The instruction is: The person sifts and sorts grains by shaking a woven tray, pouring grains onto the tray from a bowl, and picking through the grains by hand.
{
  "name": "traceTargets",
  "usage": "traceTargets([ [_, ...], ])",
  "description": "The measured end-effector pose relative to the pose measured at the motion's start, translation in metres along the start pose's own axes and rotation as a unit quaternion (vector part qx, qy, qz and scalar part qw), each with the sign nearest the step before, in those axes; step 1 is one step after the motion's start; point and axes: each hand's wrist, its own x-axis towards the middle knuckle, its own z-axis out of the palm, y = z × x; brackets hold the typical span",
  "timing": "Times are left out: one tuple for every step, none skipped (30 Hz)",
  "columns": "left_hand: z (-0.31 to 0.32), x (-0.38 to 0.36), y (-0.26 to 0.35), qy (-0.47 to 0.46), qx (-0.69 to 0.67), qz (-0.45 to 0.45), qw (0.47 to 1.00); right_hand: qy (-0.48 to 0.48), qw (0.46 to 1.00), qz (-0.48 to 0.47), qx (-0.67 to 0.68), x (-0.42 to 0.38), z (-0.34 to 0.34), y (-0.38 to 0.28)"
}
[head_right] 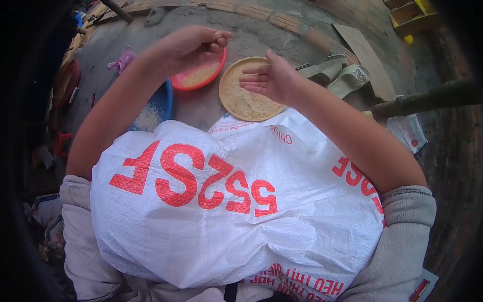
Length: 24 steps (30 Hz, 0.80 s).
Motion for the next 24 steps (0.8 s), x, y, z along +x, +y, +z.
traceTargets([
  [0.006, 0.004, 0.01, 0.001, 0.004, 0.003, 1.0, -0.003, 1.0, -0.004, 0.001, -0.004, -0.002, -0.002],
  [0.001, 0.019, 0.015, -0.005, 0.074, -0.005, 0.997, 0.011, 1.0, -0.009, 0.014, 0.006, -0.007, -0.001],
  [0.005, 0.026, 0.02, -0.012, 0.143, -0.015, 0.99, 0.028, 0.999, -0.013, 0.029, 0.003, -0.01, -0.002],
  [0.015, 0.035, 0.02, 0.0, 0.172, -0.006, 0.985, 0.028, 0.999, -0.014, 0.033, 0.003, -0.013, -0.004],
  [0.033, 0.036, 0.017, -0.001, 0.173, -0.006, 0.985, 0.049, 0.996, -0.029, 0.067, 0.004, -0.017, -0.006],
  [0.052, 0.038, 0.013, 0.042, 0.218, 0.008, 0.975, 0.07, 0.992, -0.046, 0.098, 0.006, -0.021, -0.008],
  [0.067, 0.041, 0.008, 0.083, 0.259, 0.021, 0.962, 0.073, 0.992, -0.046, 0.095, 0.005, -0.023, -0.007],
  [0.072, 0.053, -0.002, 0.058, 0.288, 0.023, 0.955, 0.058, 0.993, -0.043, 0.097, 0.003, -0.024, -0.005],
  [0.077, 0.066, -0.01, 0.031, 0.32, 0.027, 0.946, 0.044, 0.993, -0.043, 0.1, 0.003, -0.026, -0.007],
  [0.086, 0.077, -0.019, 0.05, 0.456, 0.016, 0.889, 0.048, 0.992, -0.046, 0.103, 0.004, -0.027, -0.009],
  [0.093, 0.082, -0.03, 0.068, 0.58, 0.003, 0.812, 0.075, 0.987, -0.065, 0.129, 0.007, -0.028, -0.008],
  [0.094, 0.082, -0.047, 0.063, 0.556, 0.022, 0.828, 0.101, 0.98, -0.081, 0.154, 0.011, -0.029, -0.006],
  [0.092, 0.083, -0.062, 0.058, 0.532, 0.039, 0.844, 0.105, 0.979, -0.078, 0.158, 0.014, -0.031, -0.003],
  [0.087, 0.091, -0.074, 0.052, 0.532, 0.034, 0.844, 0.121, 0.978, -0.066, 0.159, 0.018, -0.034, 0.001],
  [0.082, 0.098, -0.084, 0.047, 0.521, 0.046, 0.851, 0.138, 0.976, -0.055, 0.161, 0.021, -0.036, 0.004],
  [0.078, 0.105, -0.091, 0.043, 0.51, 0.059, 0.857, 0.152, 0.975, -0.042, 0.156, 0.025, -0.04, 0.005],
  [0.075, 0.11, -0.096, 0.038, 0.51, 0.057, 0.858, 0.156, 0.974, -0.041, 0.159, 0.028, -0.041, 0.007],
  [0.071, 0.116, -0.1, 0.03, 0.502, 0.066, 0.862, 0.16, 0.973, -0.049, 0.162, 0.031, -0.042, 0.008],
  [0.069, 0.119, -0.101, 0.022, 0.493, 0.077, 0.867, 0.164, 0.971, -0.058, 0.161, 0.036, -0.047, 0.01],
  [0.068, 0.121, -0.103, 0.02, 0.486, 0.077, 0.87, 0.17, 0.971, -0.056, 0.157, 0.042, -0.055, 0.011],
  [0.066, 0.124, -0.106, 0.005, 0.488, 0.094, 0.868, 0.163, 0.971, -0.049, 0.167, 0.047, -0.063, 0.01],
  [0.066, 0.123, -0.105, -0.009, 0.488, 0.111, 0.866, 0.156, 0.971, -0.041, 0.177, 0.048, -0.065, 0.008],
  [0.066, 0.123, -0.105, -0.01, 0.482, 0.109, 0.869, 0.161, 0.971, -0.037, 0.174, 0.049, -0.068, 0.008],
  [0.068, 0.127, -0.105, -0.03, 0.525, 0.125, 0.841, 0.161, 0.969, -0.033, 0.185, 0.051, -0.074, 0.008],
])
